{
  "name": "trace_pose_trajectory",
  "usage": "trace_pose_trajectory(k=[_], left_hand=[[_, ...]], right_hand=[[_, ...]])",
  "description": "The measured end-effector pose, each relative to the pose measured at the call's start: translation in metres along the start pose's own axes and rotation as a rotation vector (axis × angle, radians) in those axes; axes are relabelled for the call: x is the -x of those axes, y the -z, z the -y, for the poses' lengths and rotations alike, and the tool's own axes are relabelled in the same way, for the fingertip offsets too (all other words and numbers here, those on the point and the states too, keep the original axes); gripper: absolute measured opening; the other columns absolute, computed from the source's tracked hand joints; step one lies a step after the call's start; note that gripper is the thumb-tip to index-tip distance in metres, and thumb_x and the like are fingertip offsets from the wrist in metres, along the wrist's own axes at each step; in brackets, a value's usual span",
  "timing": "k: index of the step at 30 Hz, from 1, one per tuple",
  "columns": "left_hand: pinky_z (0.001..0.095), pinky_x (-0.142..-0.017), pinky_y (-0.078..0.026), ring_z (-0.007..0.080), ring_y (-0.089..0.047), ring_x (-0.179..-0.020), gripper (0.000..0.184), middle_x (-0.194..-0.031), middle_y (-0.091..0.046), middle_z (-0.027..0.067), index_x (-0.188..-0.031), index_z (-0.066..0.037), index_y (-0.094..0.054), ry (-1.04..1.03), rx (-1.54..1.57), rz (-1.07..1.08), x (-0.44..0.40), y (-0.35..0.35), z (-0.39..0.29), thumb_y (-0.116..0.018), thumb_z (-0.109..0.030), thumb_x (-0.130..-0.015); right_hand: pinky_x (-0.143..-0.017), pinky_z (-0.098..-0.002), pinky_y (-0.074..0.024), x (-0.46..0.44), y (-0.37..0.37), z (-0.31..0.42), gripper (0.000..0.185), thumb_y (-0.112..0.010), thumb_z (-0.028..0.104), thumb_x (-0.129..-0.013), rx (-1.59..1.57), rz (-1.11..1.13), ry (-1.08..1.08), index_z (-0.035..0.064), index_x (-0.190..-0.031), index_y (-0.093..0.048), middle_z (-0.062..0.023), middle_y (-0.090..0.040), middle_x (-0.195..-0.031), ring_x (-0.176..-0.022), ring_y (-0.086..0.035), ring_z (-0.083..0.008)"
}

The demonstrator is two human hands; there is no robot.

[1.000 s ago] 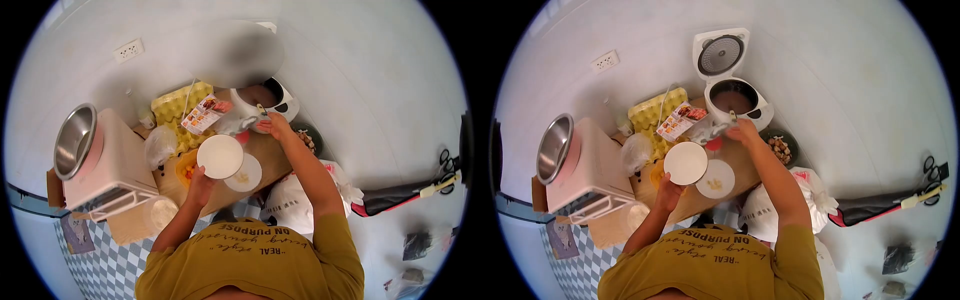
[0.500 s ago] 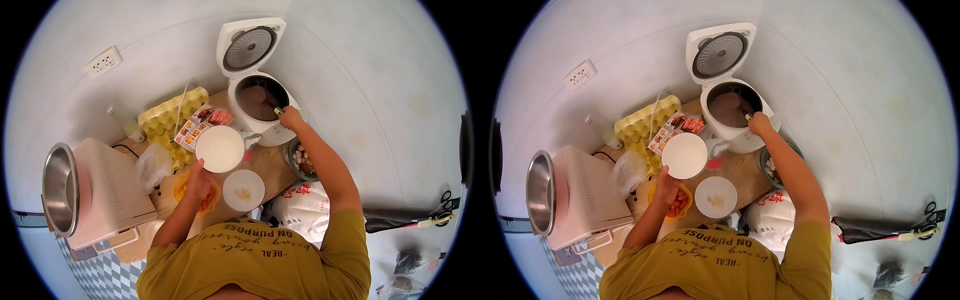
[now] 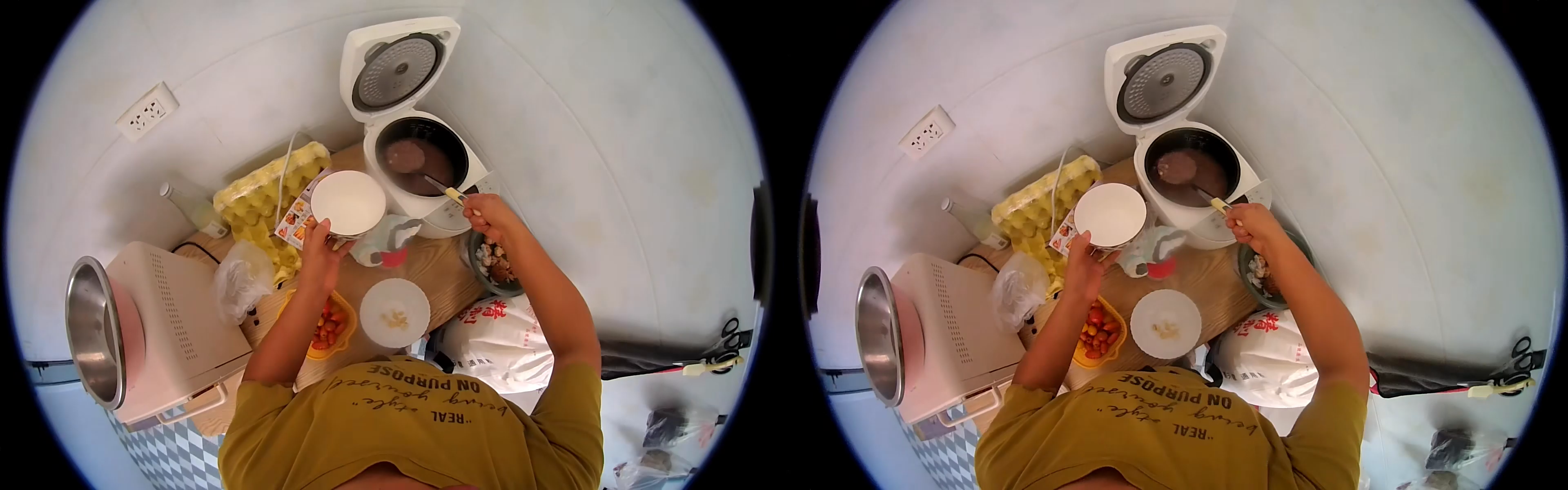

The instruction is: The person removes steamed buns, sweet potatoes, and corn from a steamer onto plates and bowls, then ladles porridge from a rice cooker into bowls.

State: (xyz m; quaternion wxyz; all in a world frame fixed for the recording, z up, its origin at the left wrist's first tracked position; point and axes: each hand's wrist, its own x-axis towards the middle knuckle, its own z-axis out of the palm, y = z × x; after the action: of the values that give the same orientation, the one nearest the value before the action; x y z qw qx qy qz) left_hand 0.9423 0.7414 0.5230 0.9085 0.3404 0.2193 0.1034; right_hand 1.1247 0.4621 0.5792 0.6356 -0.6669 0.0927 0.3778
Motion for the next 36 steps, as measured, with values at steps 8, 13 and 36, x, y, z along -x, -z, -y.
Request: trace_pose_trajectory(k=[8, 13, 36], left_hand=[[0.0407, -0.081, -0.049, 0.022, -0.048, -0.105, 0.056, -0.115, -0.044, 0.0113, -0.118, -0.008, -0.032, -0.036, -0.086, -0.095, -0.036, -0.032, 0.017, -0.068, -0.021, -0.078], [0.0365, -0.077, -0.05, 0.0211, -0.05, -0.1, 0.063, -0.111, -0.045, 0.0125, -0.119, -0.006, -0.029, -0.081, -0.185, -0.071, -0.054, -0.062, 0.024, -0.072, -0.018, -0.075], [0.0453, -0.089, -0.044, 0.0215, -0.049, -0.101, 0.037, -0.108, -0.05, 0.0067, -0.108, -0.011, -0.046, 0.122, 0.078, 0.228, -0.104, -0.043, 0.051, -0.061, -0.025, -0.077]], right_hand=[[-0.034, -0.0207, -0.0212, 0.058, 0.007, 0.019, 0.008, -0.05, 0.007, -0.084, -0.045, -0.009, 0.018, 0.0035, -0.078, -0.047, -0.0038, -0.047, -0.064, -0.041, -0.03, -0.0053], [-0.034, -0.0206, -0.0211, 0.101, 0.012, 0.046, 0.01, -0.051, 0.008, -0.084, 0.096, -0.042, 0.075, 0.0021, -0.077, -0.048, -0.0039, -0.047, -0.063, -0.039, -0.029, -0.0053], [-0.051, -0.0311, -0.0431, 0.137, 0.006, 0.027, 0.034, -0.056, 0.012, -0.08, 0.269, -0.25, 0.242, -0.0003, -0.111, -0.054, -0.0105, -0.059, -0.068, -0.053, -0.054, -0.0179]])
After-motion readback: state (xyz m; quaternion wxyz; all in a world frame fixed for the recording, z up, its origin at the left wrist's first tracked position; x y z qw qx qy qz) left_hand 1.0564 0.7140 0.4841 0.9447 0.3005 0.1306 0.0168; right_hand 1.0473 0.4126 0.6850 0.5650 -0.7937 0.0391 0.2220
